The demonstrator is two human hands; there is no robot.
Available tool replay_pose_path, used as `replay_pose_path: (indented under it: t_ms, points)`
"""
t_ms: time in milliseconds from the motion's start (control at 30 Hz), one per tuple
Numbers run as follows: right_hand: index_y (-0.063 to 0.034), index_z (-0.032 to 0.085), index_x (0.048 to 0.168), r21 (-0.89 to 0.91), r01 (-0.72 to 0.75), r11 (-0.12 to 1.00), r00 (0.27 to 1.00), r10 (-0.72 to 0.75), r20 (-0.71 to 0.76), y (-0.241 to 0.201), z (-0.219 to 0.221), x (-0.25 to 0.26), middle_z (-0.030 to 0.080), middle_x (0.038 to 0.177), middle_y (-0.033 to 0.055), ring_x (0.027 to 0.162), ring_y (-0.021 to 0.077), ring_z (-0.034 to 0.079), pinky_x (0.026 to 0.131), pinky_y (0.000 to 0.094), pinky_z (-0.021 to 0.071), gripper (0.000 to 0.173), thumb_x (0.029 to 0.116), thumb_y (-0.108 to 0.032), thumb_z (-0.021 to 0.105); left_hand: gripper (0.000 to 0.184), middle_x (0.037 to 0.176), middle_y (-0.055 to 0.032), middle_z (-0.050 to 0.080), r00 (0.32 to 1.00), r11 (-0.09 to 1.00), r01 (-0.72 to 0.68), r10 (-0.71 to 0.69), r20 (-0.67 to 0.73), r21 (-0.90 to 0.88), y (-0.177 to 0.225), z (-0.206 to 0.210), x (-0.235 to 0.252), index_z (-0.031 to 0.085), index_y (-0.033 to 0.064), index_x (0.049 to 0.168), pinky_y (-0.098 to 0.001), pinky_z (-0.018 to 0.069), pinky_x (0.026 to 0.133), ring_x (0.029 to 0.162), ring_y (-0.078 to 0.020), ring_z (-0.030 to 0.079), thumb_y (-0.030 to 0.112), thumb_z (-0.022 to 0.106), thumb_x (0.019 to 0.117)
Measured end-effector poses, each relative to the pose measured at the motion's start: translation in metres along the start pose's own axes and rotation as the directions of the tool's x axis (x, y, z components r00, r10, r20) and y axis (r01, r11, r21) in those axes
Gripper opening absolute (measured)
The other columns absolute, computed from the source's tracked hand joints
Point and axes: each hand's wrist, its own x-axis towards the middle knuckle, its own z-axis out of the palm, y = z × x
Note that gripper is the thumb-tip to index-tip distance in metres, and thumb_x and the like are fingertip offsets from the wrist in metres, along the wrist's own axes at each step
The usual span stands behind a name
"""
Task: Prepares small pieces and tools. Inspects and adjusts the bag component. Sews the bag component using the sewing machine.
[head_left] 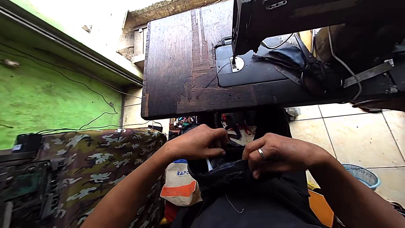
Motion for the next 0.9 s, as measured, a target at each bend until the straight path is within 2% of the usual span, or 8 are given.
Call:
replay_pose_path:
  t_ms: [133,267,333,467,533,667,767,900]
  points:
    - [-0.0039,0.072,0.093,-0.036,-0.012,0.999,0.999,0.010,-0.047,0.001,-0.005,0.004,0.070,0.099,0.0063,0.092,0.0081,0.066,0.079,0.0210,0.0533,0.020,0.0997,-0.022,0.068,0.029,0.081,-0.0005,0.068,0.997,0.989,-0.031,0.041,0.063,-0.145,0.003,-0.008,-0.007,0.069,0.0020,0.109,-0.0251,0.0515,0.074,0.074,-0.0038,0.062,0.030,0.064,0.1010]
    - [-0.0041,0.072,0.093,-0.090,-0.027,0.996,0.996,0.020,-0.081,0.002,-0.004,0.012,0.070,0.099,0.0066,0.094,0.0097,0.066,0.084,0.0235,0.0533,0.020,0.1000,-0.022,0.067,0.020,0.089,-0.0024,0.070,0.997,0.970,-0.029,0.045,0.061,-0.242,0.020,-0.010,-0.012,0.064,0.0009,0.111,-0.0226,0.0541,0.078,0.082,-0.0032,0.065,0.016,0.063,0.0990]
    - [-0.0048,0.072,0.093,-0.129,-0.045,0.991,0.994,0.031,-0.104,0.001,-0.004,0.016,0.069,0.098,0.0061,0.091,0.0084,0.064,0.082,0.0222,0.0525,0.020,0.1006,-0.023,0.066,0.022,0.092,-0.0012,0.072,0.999,0.987,-0.013,0.007,-0.038,-0.161,0.033,-0.007,-0.019,0.064,0.0030,0.113,-0.0237,0.0545,0.083,0.087,-0.0030,0.067,0.021,0.060,0.1026]
    - [-0.0049,0.071,0.096,-0.178,-0.058,0.982,0.991,0.036,-0.129,0.003,-0.004,0.025,0.067,0.097,0.0061,0.083,0.0074,0.060,0.074,0.0202,0.0489,0.021,0.1018,-0.024,0.064,0.049,0.083,-0.0044,0.070,0.970,0.988,0.077,-0.044,-0.240,0.131,0.053,0.014,-0.038,0.067,0.0021,0.109,-0.0469,0.0460,0.107,0.086,-0.0149,0.069,0.050,0.063,0.0987]
    - [-0.0057,0.071,0.097,-0.192,-0.064,0.979,0.992,0.041,-0.123,0.003,-0.005,0.028,0.068,0.097,0.0055,0.084,0.0074,0.061,0.075,0.0207,0.0493,0.022,0.1022,-0.026,0.064,0.039,0.076,-0.0048,0.067,0.939,0.962,0.117,-0.028,-0.341,0.245,0.051,0.031,-0.043,0.067,0.0025,0.105,-0.0482,0.0427,0.112,0.074,-0.0149,0.067,0.040,0.072,0.0938]
    - [-0.0062,0.072,0.096,-0.169,-0.061,0.984,0.995,0.047,-0.085,0.001,-0.009,0.035,0.068,0.101,0.0057,0.086,0.0068,0.061,0.075,0.0202,0.0498,0.021,0.1022,-0.025,0.064,0.030,0.076,-0.0021,0.065,0.888,0.958,0.186,-0.067,-0.455,0.220,0.049,0.040,-0.053,0.065,0.0036,0.103,-0.0393,0.0424,0.112,0.075,-0.0095,0.065,0.031,0.073,0.0938]
    - [-0.0074,0.075,0.093,-0.138,-0.046,0.989,0.997,0.036,-0.069,0.001,-0.018,0.039,0.069,0.118,0.0064,0.101,0.0058,0.064,0.085,0.0201,0.0533,0.019,0.0993,-0.024,0.068,0.025,0.081,-0.0031,0.068,0.912,0.973,0.089,0.006,-0.411,0.212,0.045,0.036,-0.057,0.065,0.0038,0.104,-0.0399,0.0418,0.113,0.082,-0.0099,0.068,0.028,0.069,0.0984]
    - [-0.0048,0.075,0.084,0.003,-0.025,1.000,0.998,0.025,0.051,0.012,-0.043,0.050,0.067,0.130,0.0067,0.098,0.0010,0.064,0.081,0.0175,0.0535,0.014,0.0919,-0.017,0.074,0.026,0.089,-0.0057,0.070,0.931,0.976,0.013,0.068,-0.358,0.219,0.043,0.029,-0.056,0.063,0.0035,0.110,-0.0387,0.0457,0.108,0.095,-0.0145,0.069,0.027,0.068,0.0992]
